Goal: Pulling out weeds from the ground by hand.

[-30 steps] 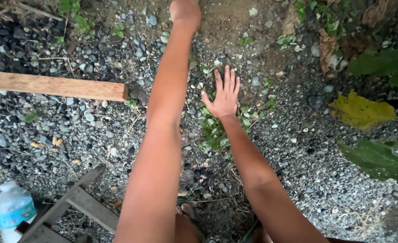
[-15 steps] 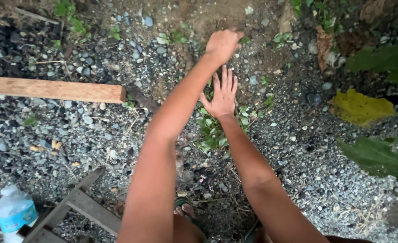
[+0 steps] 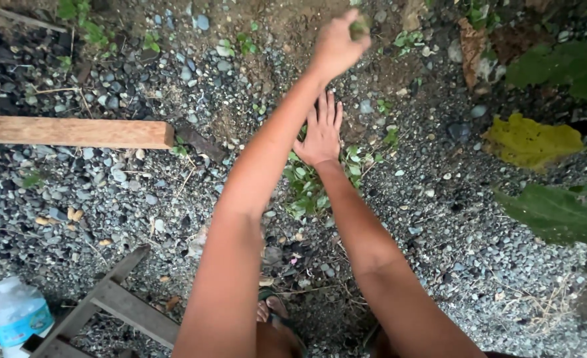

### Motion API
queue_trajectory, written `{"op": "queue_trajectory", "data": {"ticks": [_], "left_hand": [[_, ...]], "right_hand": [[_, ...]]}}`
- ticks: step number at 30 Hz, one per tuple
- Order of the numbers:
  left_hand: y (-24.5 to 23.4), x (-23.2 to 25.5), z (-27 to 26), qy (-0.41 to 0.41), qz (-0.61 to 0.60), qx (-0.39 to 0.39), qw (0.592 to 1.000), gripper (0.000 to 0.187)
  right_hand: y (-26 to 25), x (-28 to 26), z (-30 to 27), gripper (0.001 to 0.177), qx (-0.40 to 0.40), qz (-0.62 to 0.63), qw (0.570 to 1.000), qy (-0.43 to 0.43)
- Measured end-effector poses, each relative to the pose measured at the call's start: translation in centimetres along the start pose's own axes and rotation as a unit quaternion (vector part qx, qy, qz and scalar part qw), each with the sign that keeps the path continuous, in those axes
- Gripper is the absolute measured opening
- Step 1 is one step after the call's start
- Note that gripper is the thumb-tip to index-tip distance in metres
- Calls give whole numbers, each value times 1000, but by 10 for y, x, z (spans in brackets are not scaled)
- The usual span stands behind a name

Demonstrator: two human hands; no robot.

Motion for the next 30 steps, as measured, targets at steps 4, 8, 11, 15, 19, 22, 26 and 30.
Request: {"op": "queue_trajectory", "data": {"ticks": [4,8,11,15,19,22,26,30], "left_hand": [[19,23,-8,-76,59,-116,989,17],[-23,52,-41,-86,152,-181,968,31],[-58,66,-85,-210,66,-249,943,39],[-77,54,-117,-56,153,-234,959,47],[-162,44,-119,-158,384,-171,894,54],[-216,-27,-131,-160,378,97,907,48],[-253,-103,-148,-94,407,252,873,37],[-302,-94,-140,-99,519,392,753,51]], "right_hand": [[15,7,-4,96,-22,-55,998,-10],[14,5,-1,101,-82,-51,995,20],[68,41,-14,84,-80,-205,975,-33],[64,31,-12,80,17,-319,944,-86],[6,4,-1,84,1,-57,998,-22],[5,7,-18,78,35,-23,999,-16],[17,-27,12,74,76,9,997,-26],[36,-122,25,72,2,-30,995,-96]]}}
Point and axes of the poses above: each hand's wrist, its own z-axis towards the middle knuckle, its own y-axis out of the palm, x = y × z, the point moved 5 cm from there along z, towards the middle knuckle, and after that the axes turned 3 degrees about x, right-handed, at the moved point
